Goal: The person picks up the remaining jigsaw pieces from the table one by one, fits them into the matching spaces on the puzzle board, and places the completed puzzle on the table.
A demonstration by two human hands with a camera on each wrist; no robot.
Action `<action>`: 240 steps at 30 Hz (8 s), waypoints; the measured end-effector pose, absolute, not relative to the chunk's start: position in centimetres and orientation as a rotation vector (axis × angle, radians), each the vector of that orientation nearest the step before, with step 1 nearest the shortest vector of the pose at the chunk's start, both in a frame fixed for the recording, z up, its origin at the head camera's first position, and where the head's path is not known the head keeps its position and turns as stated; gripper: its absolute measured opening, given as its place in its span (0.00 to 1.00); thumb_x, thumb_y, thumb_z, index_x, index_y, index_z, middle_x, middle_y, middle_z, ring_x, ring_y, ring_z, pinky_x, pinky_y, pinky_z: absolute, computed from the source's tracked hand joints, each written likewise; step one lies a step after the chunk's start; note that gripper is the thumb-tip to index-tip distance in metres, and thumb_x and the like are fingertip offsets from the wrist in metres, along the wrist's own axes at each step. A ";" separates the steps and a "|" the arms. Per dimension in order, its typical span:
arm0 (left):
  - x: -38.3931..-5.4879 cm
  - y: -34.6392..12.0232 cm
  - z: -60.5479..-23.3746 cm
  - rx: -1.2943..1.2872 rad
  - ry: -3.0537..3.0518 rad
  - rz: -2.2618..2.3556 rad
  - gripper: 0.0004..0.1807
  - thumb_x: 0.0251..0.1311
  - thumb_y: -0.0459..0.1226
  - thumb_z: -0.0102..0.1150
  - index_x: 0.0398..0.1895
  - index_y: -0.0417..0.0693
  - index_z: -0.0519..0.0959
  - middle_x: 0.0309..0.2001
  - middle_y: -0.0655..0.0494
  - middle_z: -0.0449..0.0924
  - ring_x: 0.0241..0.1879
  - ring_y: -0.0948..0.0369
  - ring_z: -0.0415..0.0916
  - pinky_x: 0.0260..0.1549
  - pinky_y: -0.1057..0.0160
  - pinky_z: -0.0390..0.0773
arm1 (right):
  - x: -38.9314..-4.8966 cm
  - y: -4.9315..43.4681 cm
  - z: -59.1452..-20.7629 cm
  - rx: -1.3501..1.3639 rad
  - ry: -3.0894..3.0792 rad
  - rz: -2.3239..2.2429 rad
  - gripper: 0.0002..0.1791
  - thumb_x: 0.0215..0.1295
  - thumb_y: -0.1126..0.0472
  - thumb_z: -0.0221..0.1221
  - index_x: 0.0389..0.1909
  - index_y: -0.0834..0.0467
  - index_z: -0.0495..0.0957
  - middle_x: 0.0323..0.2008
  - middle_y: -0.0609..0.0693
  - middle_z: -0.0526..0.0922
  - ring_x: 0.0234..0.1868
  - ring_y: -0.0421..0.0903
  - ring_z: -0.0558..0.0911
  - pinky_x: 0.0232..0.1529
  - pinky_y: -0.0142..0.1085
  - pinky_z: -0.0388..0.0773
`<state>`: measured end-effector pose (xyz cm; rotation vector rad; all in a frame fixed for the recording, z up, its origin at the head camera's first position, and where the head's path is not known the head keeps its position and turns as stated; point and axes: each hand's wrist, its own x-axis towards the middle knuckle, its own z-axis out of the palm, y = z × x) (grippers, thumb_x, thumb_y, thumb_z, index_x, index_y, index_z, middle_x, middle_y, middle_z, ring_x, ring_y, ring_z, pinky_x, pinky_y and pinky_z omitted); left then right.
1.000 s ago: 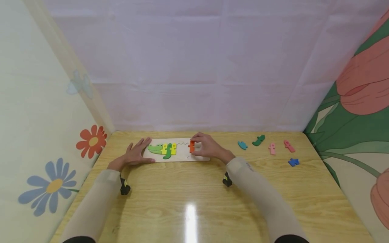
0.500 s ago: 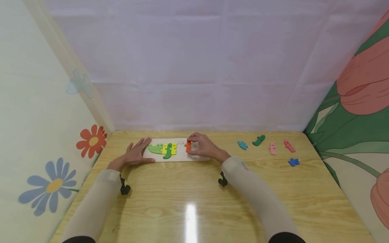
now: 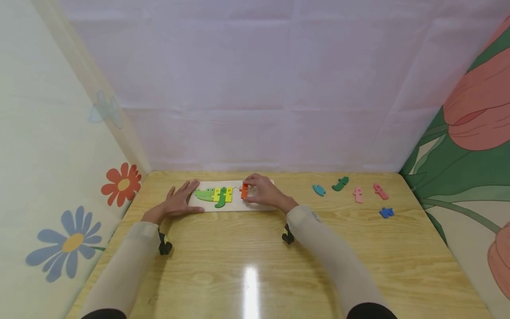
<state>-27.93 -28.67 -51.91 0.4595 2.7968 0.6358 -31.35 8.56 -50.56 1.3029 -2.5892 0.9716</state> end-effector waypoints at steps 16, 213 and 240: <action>-27.8 -28.6 -51.9 0.448 2.802 0.636 0.67 0.57 0.67 0.70 0.87 0.44 0.45 0.87 0.42 0.40 0.85 0.40 0.33 0.75 0.29 0.25 | -31.3 6.7 -50.9 1.299 -2.608 1.007 0.31 0.60 0.60 0.77 0.61 0.71 0.82 0.58 0.63 0.84 0.60 0.58 0.82 0.64 0.51 0.79; -27.6 -28.2 -51.5 0.431 2.823 0.636 0.67 0.57 0.66 0.71 0.87 0.42 0.47 0.86 0.41 0.41 0.85 0.40 0.35 0.76 0.29 0.29 | -27.9 12.9 -48.0 1.325 -2.696 1.039 0.39 0.61 0.60 0.78 0.70 0.67 0.75 0.67 0.61 0.79 0.68 0.60 0.78 0.67 0.56 0.77; -27.5 -28.3 -51.3 0.419 2.822 0.645 0.67 0.56 0.67 0.71 0.87 0.43 0.46 0.86 0.42 0.41 0.85 0.41 0.35 0.77 0.30 0.28 | -27.2 17.6 -47.7 1.355 -2.615 0.963 0.38 0.60 0.59 0.78 0.68 0.68 0.77 0.64 0.64 0.81 0.66 0.63 0.79 0.66 0.58 0.77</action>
